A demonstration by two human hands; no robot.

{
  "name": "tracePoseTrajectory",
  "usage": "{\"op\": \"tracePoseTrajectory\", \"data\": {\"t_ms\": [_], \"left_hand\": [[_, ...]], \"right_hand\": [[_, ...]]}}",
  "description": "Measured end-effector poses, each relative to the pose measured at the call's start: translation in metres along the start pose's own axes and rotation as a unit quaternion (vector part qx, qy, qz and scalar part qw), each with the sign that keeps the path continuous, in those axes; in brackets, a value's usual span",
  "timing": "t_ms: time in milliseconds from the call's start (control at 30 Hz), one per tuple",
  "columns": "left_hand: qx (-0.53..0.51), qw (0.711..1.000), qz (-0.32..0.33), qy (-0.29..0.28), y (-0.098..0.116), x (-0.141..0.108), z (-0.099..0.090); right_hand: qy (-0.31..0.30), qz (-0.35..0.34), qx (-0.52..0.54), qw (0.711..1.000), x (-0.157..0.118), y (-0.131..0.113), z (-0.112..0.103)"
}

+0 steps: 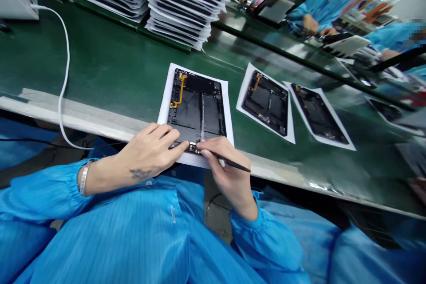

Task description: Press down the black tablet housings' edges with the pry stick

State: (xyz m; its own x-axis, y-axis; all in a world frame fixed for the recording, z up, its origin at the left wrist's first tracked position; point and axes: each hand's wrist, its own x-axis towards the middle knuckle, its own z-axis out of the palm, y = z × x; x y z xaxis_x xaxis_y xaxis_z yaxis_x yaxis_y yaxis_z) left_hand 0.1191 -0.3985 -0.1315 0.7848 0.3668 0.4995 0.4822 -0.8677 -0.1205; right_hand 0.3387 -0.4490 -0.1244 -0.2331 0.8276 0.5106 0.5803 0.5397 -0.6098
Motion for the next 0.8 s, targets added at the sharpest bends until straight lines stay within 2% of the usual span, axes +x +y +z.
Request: {"op": "tracePoseTrajectory", "data": {"t_ms": [233,433,567,800], "left_hand": [[-0.006,1.000,-0.002,0.004,-0.001,-0.002,0.000],[-0.069,0.995,0.003,0.068,-0.006,-0.009,0.003],[-0.082,0.994,-0.005,0.078,-0.008,-0.014,0.003],[-0.106,0.989,0.017,0.100,-0.012,-0.038,0.008]], "right_hand": [[-0.067,-0.082,-0.092,0.990,-0.006,-0.007,0.000],[-0.022,-0.057,-0.048,0.997,-0.008,-0.004,0.001],[-0.030,-0.086,-0.057,0.994,-0.008,-0.002,0.003],[0.016,-0.045,0.012,0.999,-0.009,0.006,-0.006]]}}
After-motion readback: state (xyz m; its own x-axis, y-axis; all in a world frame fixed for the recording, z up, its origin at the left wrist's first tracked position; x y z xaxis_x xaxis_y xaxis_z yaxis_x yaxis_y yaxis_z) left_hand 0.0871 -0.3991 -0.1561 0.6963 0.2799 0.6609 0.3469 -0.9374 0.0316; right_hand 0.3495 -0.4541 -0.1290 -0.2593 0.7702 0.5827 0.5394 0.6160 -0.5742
